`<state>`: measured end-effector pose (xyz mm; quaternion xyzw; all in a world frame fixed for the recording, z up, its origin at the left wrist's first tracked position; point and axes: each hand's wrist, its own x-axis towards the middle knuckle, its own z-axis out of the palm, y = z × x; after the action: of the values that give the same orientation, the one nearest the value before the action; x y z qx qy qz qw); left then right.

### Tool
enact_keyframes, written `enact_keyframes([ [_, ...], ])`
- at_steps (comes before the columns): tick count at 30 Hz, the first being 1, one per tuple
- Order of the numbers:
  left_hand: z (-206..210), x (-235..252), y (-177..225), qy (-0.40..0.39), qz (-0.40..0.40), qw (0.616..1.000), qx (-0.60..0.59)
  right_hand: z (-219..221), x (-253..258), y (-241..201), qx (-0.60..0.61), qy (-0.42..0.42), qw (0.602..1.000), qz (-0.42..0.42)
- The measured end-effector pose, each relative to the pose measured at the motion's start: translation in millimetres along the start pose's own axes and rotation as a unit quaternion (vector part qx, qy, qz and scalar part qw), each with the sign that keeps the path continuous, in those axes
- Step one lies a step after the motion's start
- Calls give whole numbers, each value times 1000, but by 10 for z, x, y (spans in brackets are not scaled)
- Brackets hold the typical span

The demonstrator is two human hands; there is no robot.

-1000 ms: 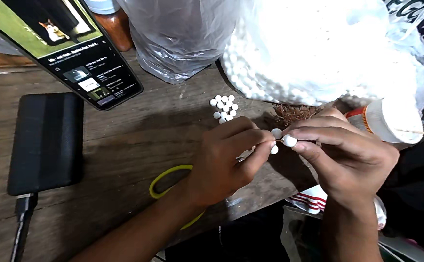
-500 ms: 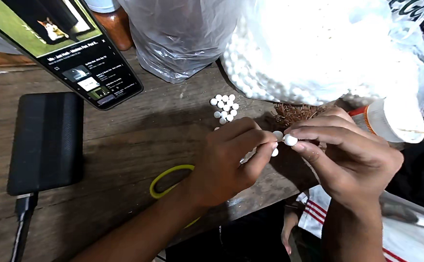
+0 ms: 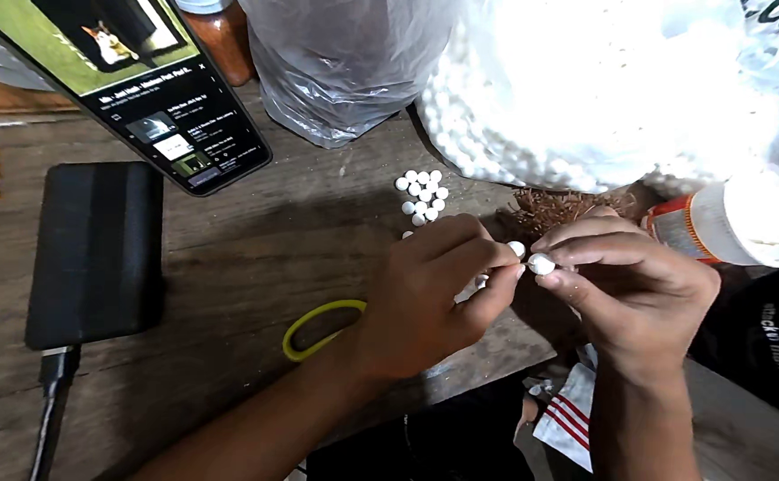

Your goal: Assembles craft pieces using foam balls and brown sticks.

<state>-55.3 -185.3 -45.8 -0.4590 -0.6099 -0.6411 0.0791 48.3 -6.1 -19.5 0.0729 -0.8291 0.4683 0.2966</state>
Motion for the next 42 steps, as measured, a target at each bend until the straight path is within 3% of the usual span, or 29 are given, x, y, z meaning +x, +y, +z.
enact_keyframes([
  [25,16,-12,5,2,10,1000,5,-7,-5,-30,-9,15,1000,-9],
  [36,-44,1,-36,-17,-41,998,-51,-204,98,-59,45,72,996,21],
  [42,-60,32,-35,-41,-37,998,-34,-513,320,-104,-26,118,993,-2],
])
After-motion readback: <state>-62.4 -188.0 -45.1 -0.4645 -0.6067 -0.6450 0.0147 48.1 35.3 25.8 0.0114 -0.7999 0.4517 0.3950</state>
